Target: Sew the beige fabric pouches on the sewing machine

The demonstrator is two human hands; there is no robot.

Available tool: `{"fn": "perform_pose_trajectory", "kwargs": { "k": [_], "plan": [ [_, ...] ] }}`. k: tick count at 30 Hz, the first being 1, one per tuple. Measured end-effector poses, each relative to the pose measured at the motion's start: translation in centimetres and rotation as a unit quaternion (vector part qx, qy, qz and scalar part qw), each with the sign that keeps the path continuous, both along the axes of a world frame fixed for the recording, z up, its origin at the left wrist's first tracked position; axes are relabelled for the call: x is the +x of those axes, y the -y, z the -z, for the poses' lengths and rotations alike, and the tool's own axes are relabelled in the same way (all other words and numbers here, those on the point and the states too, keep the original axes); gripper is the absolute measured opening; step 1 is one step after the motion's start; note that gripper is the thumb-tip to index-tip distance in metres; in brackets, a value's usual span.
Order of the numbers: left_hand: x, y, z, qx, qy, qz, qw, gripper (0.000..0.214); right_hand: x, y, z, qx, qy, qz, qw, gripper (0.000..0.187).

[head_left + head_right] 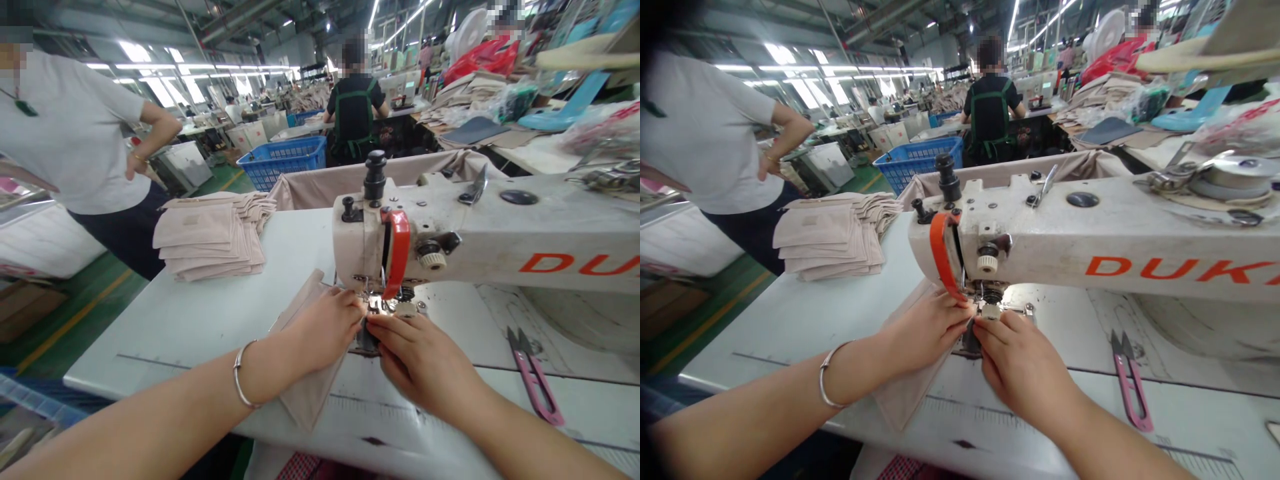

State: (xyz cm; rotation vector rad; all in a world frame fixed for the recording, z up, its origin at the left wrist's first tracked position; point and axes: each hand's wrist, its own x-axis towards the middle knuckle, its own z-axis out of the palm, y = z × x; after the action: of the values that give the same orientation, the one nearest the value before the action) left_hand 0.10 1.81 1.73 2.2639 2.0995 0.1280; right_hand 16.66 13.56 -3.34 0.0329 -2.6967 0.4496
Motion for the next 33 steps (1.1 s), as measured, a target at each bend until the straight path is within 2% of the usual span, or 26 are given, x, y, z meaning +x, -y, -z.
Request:
{"fn": "perform_pose_trajectory", "kwargs": {
  "k": [4, 5, 7, 9, 11, 13, 14, 16, 17, 18, 19, 20, 21, 22, 23, 24, 25, 26, 27, 28, 29, 30, 31, 33],
  "plan": [
    [-1.1, 0.7, 0.0, 0.026, 0.089, -0.023, 0.995, 0.021, 0.1, 0.0, 0.0, 0.000, -0.005, -0.004, 1.000, 0.037],
    [-1.8, 1.2, 0.0, 0.041, 0.099, -0.059, 0.993, 0.023, 0.2, -0.1, 0.1, 0.001, -0.007, -0.005, 1.000, 0.036],
    [-3.3, 2.7, 0.0, 0.069, 0.095, -0.173, 0.978, 0.029, 0.1, -0.1, 0.1, 0.001, -0.011, -0.005, 1.000, 0.034],
    [-4.6, 4.5, 0.1, 0.068, 0.105, -0.295, 0.947, 0.047, 0.0, -0.1, 0.0, 0.000, -0.007, 0.001, 1.000, 0.033],
    [-5.1, 6.3, 0.3, 0.035, 0.184, -0.365, 0.912, 0.055, 0.0, 0.0, -0.2, -0.005, 0.006, 0.012, 1.000, 0.032],
    [-4.5, 7.6, 0.5, 0.024, 0.328, -0.395, 0.858, 0.046, 0.0, 0.4, -0.5, -0.034, 0.023, 0.019, 0.999, 0.030],
    [-3.8, 8.1, 0.6, 0.030, 0.418, -0.401, 0.815, 0.041, 0.0, 0.8, -0.7, -0.069, 0.029, 0.023, 0.997, 0.028],
    [-2.0, 8.6, 0.9, 0.042, 0.598, -0.396, 0.695, 0.037, 0.2, 1.7, -1.1, -0.194, 0.032, 0.041, 0.980, 0.026],
    [-0.9, 8.8, 1.1, 0.044, 0.675, -0.386, 0.627, 0.040, 0.3, 2.3, -1.3, -0.286, 0.028, 0.053, 0.956, 0.024],
    [0.1, 9.0, 1.4, 0.045, 0.735, -0.371, 0.565, 0.043, 0.3, 2.9, -1.5, -0.390, 0.023, 0.061, 0.918, 0.023],
    [1.0, 9.4, 1.7, 0.045, 0.776, -0.358, 0.517, 0.046, 0.4, 3.6, -1.7, -0.494, 0.015, 0.067, 0.867, 0.021],
    [1.8, 9.9, 2.0, 0.049, 0.800, -0.352, 0.484, 0.047, 0.4, 4.4, -1.9, -0.585, 0.007, 0.067, 0.808, 0.021],
    [2.4, 10.6, 2.3, 0.051, 0.810, -0.353, 0.465, 0.047, 0.5, 5.1, -2.1, -0.656, -0.002, 0.064, 0.752, 0.021],
    [2.8, 11.4, 2.4, 0.039, 0.811, -0.359, 0.460, 0.045, 0.6, 5.8, -2.2, -0.705, -0.007, 0.061, 0.706, 0.020],
    [3.1, 12.3, 2.3, 0.007, 0.802, -0.368, 0.471, 0.042, 0.7, 6.5, -2.2, -0.734, -0.006, 0.060, 0.676, 0.019],
    [3.1, 13.4, 2.1, -0.040, 0.777, -0.378, 0.502, 0.042, 1.0, 7.2, -2.2, -0.750, 0.002, 0.060, 0.659, 0.018],
    [3.1, 14.3, 1.6, -0.085, 0.729, -0.389, 0.556, 0.045, 1.4, 7.8, -2.0, -0.755, 0.014, 0.058, 0.653, 0.017],
    [3.0, 15.2, 1.0, -0.112, 0.652, -0.403, 0.632, 0.049, 1.9, 8.3, -1.8, -0.752, 0.032, 0.054, 0.656, 0.015],
    [2.9, 15.8, 0.3, -0.103, 0.545, -0.420, 0.718, 0.052, 2.6, 8.8, -1.6, -0.736, 0.052, 0.055, 0.673, 0.012],
    [3.0, 16.2, -0.4, -0.057, 0.418, -0.426, 0.800, 0.051, 3.3, 9.2, -1.3, -0.702, 0.070, 0.063, 0.705, 0.009],
    [3.2, 16.3, -1.0, 0.010, 0.292, -0.409, 0.864, 0.047, 4.1, 9.6, -1.0, -0.652, 0.082, 0.076, 0.750, 0.007],
    [3.6, 16.0, -1.5, 0.072, 0.189, -0.365, 0.909, 0.045, 4.8, 9.8, -0.7, -0.586, 0.086, 0.091, 0.800, 0.009],
    [4.2, 15.5, -1.7, 0.114, 0.120, -0.300, 0.940, 0.048, 5.5, 10.0, -0.5, -0.511, 0.081, 0.103, 0.850, 0.011],
    [5.4, 14.0, -1.3, 0.114, 0.076, -0.149, 0.979, 0.049, 6.5, 10.2, -0.1, -0.361, 0.050, 0.092, 0.927, 0.014]
  ]
}}
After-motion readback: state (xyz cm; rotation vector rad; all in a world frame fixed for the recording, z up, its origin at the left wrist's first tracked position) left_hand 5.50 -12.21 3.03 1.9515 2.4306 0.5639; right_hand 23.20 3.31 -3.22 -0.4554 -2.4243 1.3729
